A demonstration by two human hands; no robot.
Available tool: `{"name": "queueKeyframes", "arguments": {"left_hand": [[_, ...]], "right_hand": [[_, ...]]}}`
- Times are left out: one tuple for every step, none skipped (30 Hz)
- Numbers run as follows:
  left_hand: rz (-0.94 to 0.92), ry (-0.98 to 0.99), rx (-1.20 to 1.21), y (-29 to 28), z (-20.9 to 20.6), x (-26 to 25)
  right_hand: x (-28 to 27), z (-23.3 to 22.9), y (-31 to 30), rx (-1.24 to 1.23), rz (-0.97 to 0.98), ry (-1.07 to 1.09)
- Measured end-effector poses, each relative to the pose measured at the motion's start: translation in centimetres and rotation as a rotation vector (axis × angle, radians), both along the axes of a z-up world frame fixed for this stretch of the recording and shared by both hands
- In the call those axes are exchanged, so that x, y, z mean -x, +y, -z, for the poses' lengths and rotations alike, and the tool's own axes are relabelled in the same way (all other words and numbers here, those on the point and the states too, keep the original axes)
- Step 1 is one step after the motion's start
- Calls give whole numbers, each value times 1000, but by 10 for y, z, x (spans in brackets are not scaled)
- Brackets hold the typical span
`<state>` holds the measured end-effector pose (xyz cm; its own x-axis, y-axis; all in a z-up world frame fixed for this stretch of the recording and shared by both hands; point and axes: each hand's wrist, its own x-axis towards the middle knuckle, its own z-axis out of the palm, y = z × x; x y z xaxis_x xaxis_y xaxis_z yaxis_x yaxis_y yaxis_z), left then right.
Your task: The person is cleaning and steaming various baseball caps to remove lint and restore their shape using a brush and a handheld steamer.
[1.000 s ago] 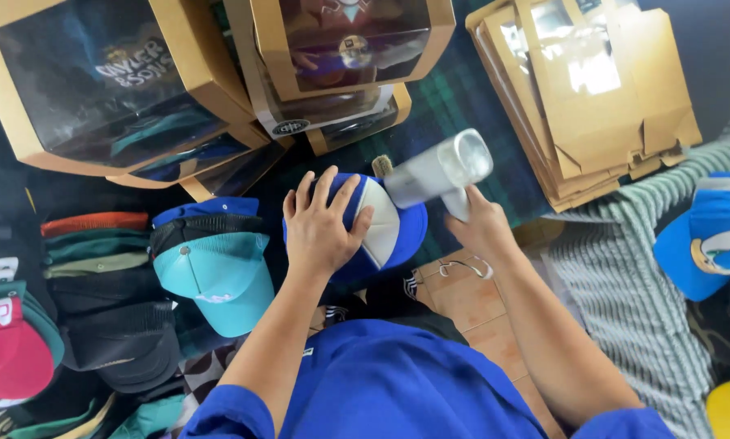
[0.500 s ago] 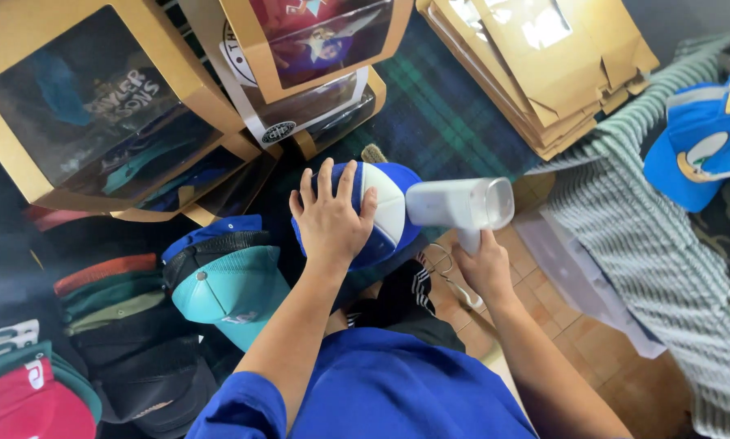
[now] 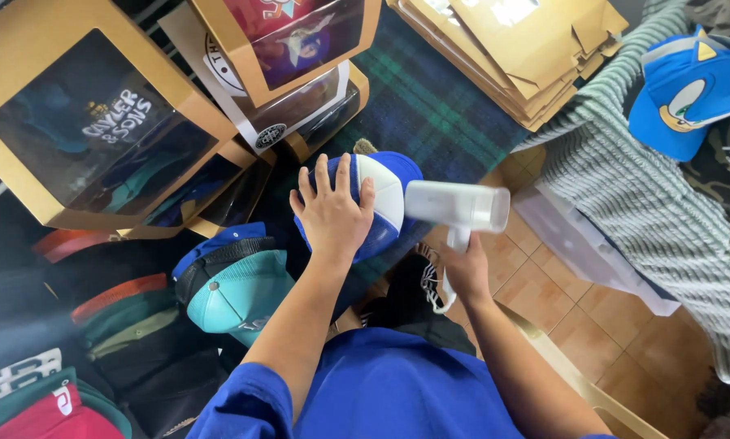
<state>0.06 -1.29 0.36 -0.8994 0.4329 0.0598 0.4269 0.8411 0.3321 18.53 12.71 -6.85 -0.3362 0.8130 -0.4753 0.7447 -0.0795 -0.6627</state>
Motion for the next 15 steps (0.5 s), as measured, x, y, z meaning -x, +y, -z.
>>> {"name": "queueKeyframes", "arguments": {"left_hand": [[5, 1, -3, 0, 0, -1], [4, -7, -3, -1, 0, -1], [1, -11, -3, -1, -2, 0], [4, -5, -7, -1, -2, -1], [4, -12, -5, -1, -2, 0], [4, -19, -4, -2, -1, 0], [3, -15, -6, -1, -2, 1], [2, -16, -5, -1, -2, 2], [2, -23, -2, -1, -1, 0], [1, -25, -3, -1, -2, 1], [7, -18, -2, -2, -2, 1], [13, -12, -2, -2, -3, 0], [9, -10, -1, -2, -2, 0], [10, -13, 0, -2, -1, 0], [13, -15, 1, -1, 0, 1]], "right_hand": [[2, -8, -2, -3, 5, 1], [4, -16, -4, -15, 10, 31], [9, -25, -5, -28, 14, 66], [0, -31, -17, -31, 17, 71], [-8, -37, -29, -14, 52, 28], [-15, -43, -42, 4, 88, -15], [-21, -36, -42, 2, 87, -11], [-26, -29, -41, 12, 96, 117], [-34, -21, -42, 24, 104, 238], [-27, -2, -28, 24, 103, 236], [-22, 17, -13, -35, 37, 119], [-16, 35, 2, -94, -30, 2], [-3, 26, 11, -93, -34, 4], [11, 17, 20, -144, -97, 26], [25, 7, 29, -197, -158, 50]]}}
